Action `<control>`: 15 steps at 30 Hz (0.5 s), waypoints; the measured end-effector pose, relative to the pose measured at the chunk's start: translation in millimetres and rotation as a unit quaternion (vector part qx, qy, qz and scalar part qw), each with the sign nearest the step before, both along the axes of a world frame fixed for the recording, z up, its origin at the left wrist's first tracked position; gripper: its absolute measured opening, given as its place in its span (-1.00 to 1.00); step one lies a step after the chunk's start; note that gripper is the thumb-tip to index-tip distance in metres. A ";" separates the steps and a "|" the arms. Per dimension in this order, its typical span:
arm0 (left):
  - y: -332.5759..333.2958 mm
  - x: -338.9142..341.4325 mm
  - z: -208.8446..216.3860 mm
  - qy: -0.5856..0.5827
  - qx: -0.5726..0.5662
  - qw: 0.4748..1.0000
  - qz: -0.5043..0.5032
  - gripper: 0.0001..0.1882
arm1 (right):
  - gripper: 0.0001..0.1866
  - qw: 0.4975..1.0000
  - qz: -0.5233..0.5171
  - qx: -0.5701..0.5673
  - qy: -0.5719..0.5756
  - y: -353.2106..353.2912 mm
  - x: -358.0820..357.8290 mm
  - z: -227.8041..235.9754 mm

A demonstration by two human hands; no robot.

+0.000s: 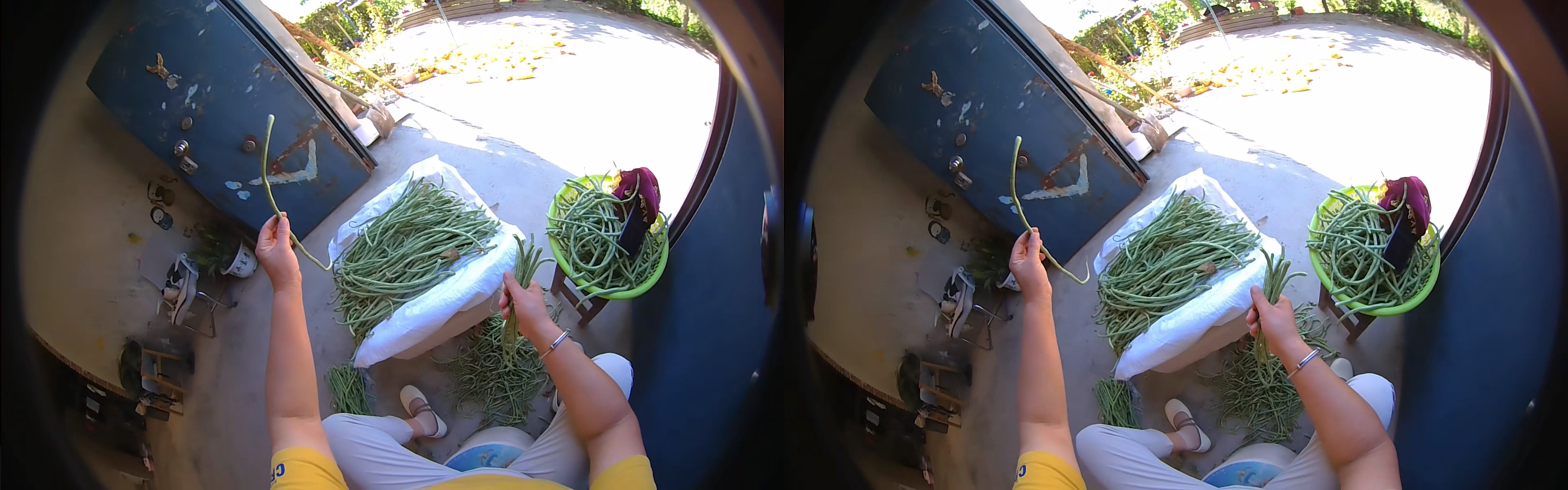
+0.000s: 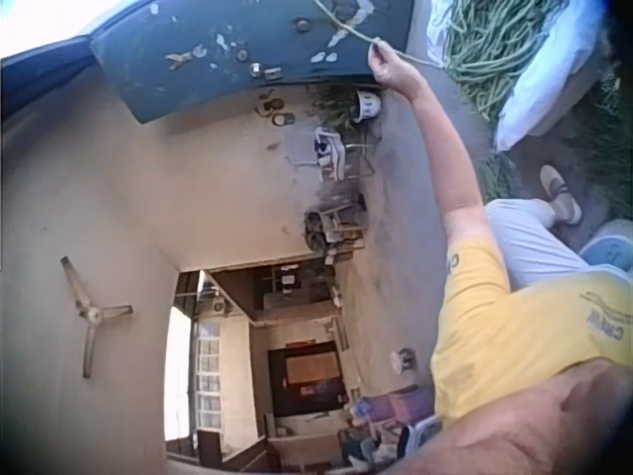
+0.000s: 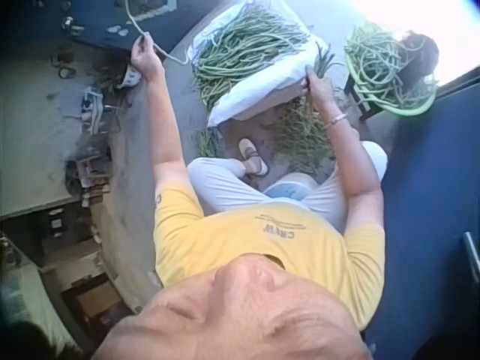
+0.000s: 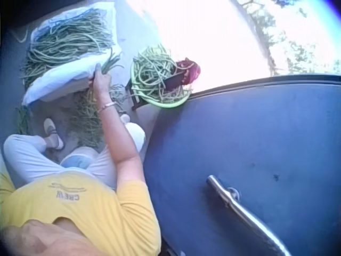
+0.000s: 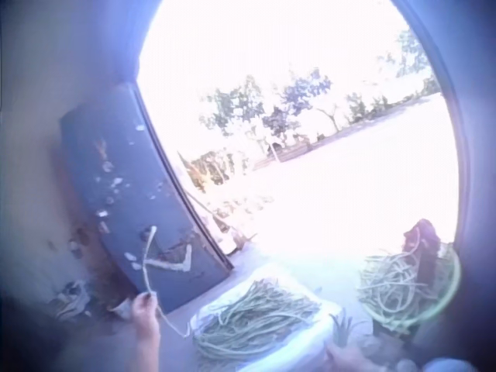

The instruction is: The person strips long beans from a large pile on a white bag, removing the ends and gathering the cleaned beans into their hands.

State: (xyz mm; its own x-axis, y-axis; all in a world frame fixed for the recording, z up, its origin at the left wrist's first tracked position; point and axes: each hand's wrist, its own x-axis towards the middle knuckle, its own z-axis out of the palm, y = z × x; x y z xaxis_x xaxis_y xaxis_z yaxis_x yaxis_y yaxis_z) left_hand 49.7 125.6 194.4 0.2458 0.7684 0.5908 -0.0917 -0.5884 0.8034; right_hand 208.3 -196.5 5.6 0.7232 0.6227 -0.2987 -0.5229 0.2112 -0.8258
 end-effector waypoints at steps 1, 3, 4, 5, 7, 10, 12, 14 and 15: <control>-11.4 -7.0 9.0 -0.004 -0.009 1.000 -0.015 -0.83 | -0.62 1.000 0.003 0.000 -0.002 -0.7 -1.6 0.6; -36.5 -26.1 25.4 -0.010 -0.025 0.999 -0.043 -0.83 | -0.61 1.000 0.011 0.001 -0.004 -0.8 -6.7 4.7; -51.8 -31.5 27.6 -0.004 -0.049 0.997 -0.064 -0.85 | -0.62 1.000 0.013 0.005 0.005 -2.5 -6.9 3.4; -63.8 -34.9 26.6 -0.009 -0.089 0.990 -0.113 -0.86 | -0.62 1.000 0.012 0.010 0.015 -4.3 -6.5 2.4; -89.1 -46.1 16.4 -0.015 -0.173 0.964 -0.200 -0.87 | -0.63 0.998 0.011 0.024 0.053 -11.1 -10.2 2.4; -132.8 -50.1 -22.4 0.033 -0.290 0.923 -0.251 -0.87 | -0.67 0.990 0.008 0.060 0.125 -21.5 -10.6 0.8; -155.3 -51.1 -61.0 0.061 -0.339 0.898 -0.273 -0.87 | -0.71 0.995 0.030 0.049 0.079 -27.7 -13.8 3.9; -179.6 -54.0 -96.4 0.086 -0.385 0.877 -0.274 -0.86 | -0.76 0.999 0.034 0.023 0.020 -29.2 -24.4 6.7; -188.7 -55.8 -113.0 0.099 -0.396 0.868 -0.282 -0.86 | -0.79 0.999 0.029 0.003 -0.018 -28.7 -31.7 10.4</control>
